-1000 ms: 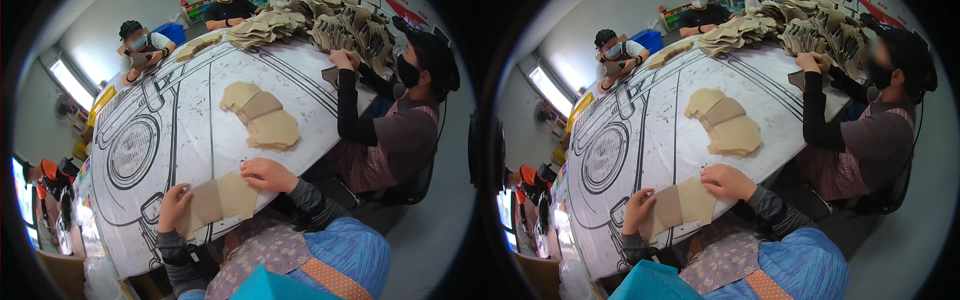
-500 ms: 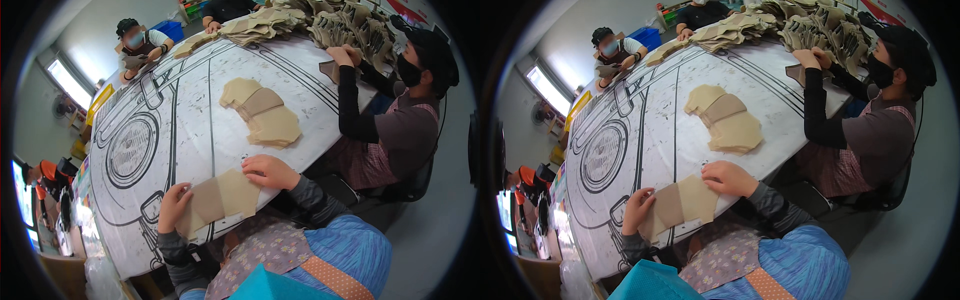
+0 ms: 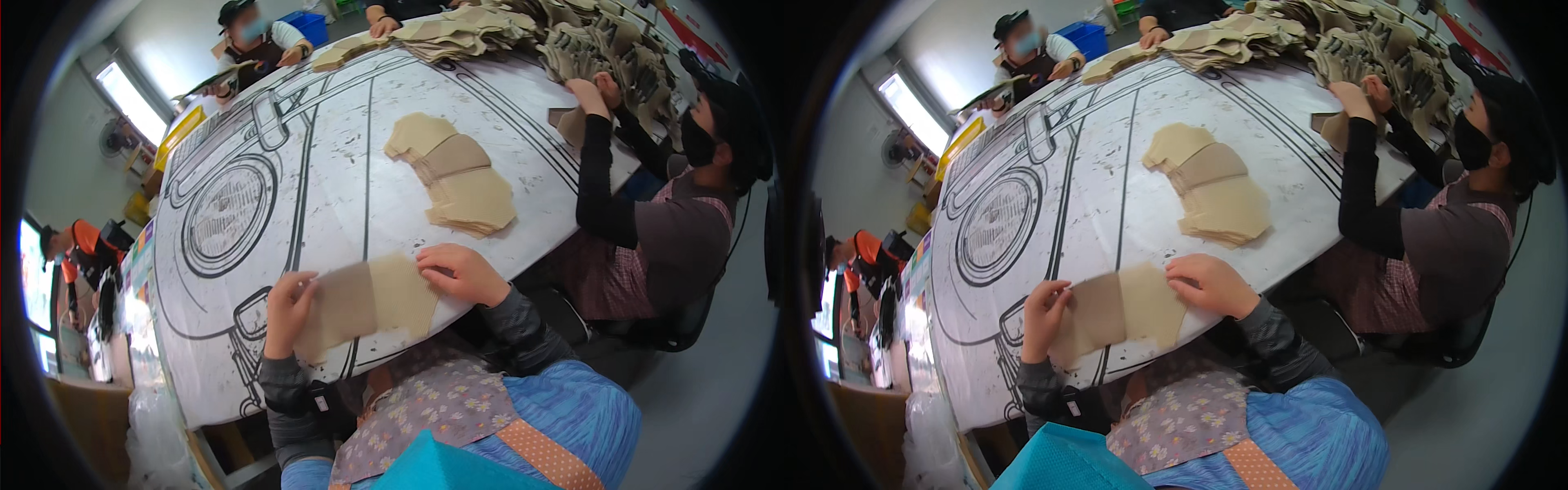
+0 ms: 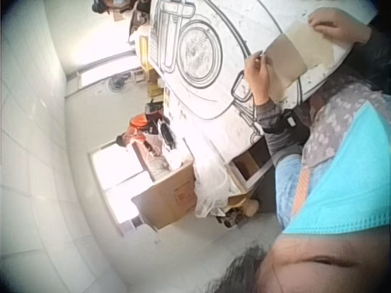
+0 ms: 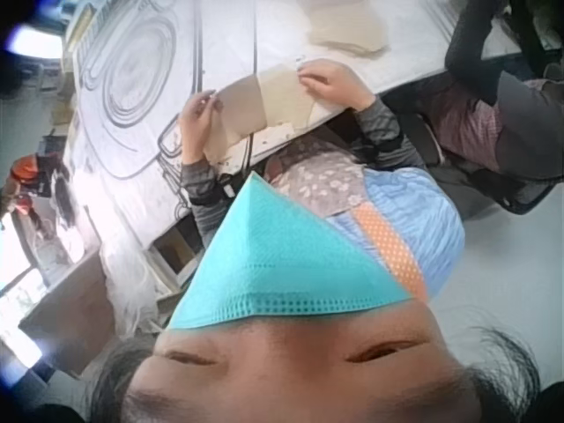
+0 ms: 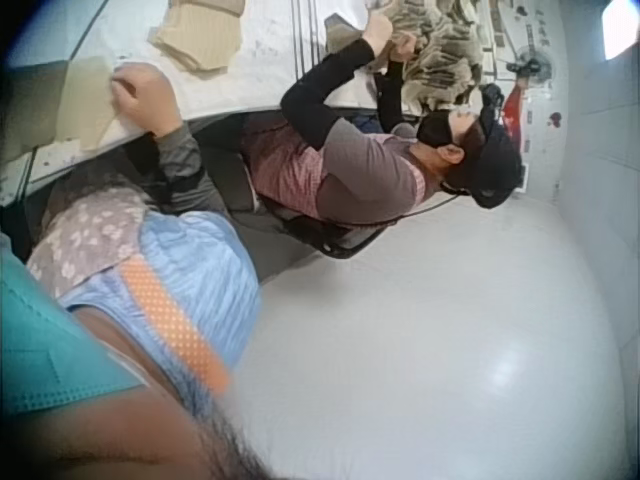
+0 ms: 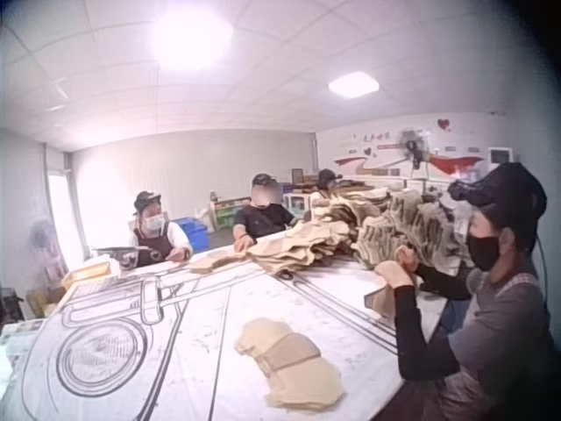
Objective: Manual assembly and checking of shoe upper components on a manufacturing table.
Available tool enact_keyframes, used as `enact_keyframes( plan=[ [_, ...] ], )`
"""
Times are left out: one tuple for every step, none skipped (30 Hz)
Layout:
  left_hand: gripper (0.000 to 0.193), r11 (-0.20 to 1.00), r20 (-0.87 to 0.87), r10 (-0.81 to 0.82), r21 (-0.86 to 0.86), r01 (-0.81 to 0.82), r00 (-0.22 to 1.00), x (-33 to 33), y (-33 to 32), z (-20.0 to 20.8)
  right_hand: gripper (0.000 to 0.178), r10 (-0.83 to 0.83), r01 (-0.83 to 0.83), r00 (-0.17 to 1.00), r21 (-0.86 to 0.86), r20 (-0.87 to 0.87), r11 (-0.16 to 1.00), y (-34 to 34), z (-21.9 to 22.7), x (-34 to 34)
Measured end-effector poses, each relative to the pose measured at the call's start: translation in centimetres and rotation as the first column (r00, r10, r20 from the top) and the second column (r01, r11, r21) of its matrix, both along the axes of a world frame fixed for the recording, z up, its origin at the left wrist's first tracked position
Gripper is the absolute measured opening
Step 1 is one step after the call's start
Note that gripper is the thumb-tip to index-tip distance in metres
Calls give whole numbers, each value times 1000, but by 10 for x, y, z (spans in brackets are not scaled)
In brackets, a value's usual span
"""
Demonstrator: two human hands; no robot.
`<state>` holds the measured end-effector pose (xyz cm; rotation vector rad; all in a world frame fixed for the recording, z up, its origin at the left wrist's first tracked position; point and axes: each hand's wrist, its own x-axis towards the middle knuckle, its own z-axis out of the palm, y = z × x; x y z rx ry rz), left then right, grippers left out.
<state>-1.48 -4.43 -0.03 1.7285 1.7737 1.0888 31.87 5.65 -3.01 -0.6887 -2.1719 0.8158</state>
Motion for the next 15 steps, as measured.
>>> enact_keyframes(
  plan=[
    [22,1000,-1,16,0,-16,1000,1,1,-1,18,16,-16,1000,0,-1,1000,-1,1,1],
    [21,999,55,18,35,-20,998,3,2,-2,17,3,-3,1000,-10,5,1000,-1,1,2],
    [20,997,111,15,74,-24,994,3,3,-4,17,-11,11,1000,-18,11,1000,-1,1,3],
    [21,999,56,37,-25,-36,998,1,3,-7,17,3,-2,1000,-15,11,1000,-1,2,2],
    [21,999,57,50,-22,-49,997,-1,0,-6,17,0,0,1000,-14,10,1000,0,2,1],
    [22,998,-55,-33,-64,29,998,2,-1,-5,17,-7,7,1000,-15,15,1000,0,3,2],
    [23,988,-161,-120,-114,103,980,4,-1,-3,17,1,0,1000,-12,24,1000,1,3,2],
    [26,981,-96,-105,-172,87,990,6,-1,-1,17,1,-1,1000,-15,28,1000,2,3,3],
    [26,982,-87,-94,-169,78,992,5,-3,1,17,6,-5,999,-19,33,1000,2,4,2],
    [26,982,-97,-100,-171,82,990,4,-4,1,17,16,-15,999,-16,43,1000,2,4,1],
    [27,981,-106,-105,-173,86,989,3,-5,1,17,10,-8,999,-36,37,999,2,4,0],
    [27,983,-97,-88,-168,70,991,2,-5,1,18,9,-8,999,-54,32,999,3,5,-2],
    [28,985,-109,-108,-143,92,988,2,-6,0,18,28,-26,999,-50,40,998,1,5,-3],
    [28,987,-123,-127,-117,113,984,1,-6,0,18,-5,7,1000,-70,28,998,-1,5,-2],
    [28,991,-117,-93,-110,80,989,-1,-7,-2,18,-25,26,1000,-88,14,996,-1,4,-5]
  ],
)
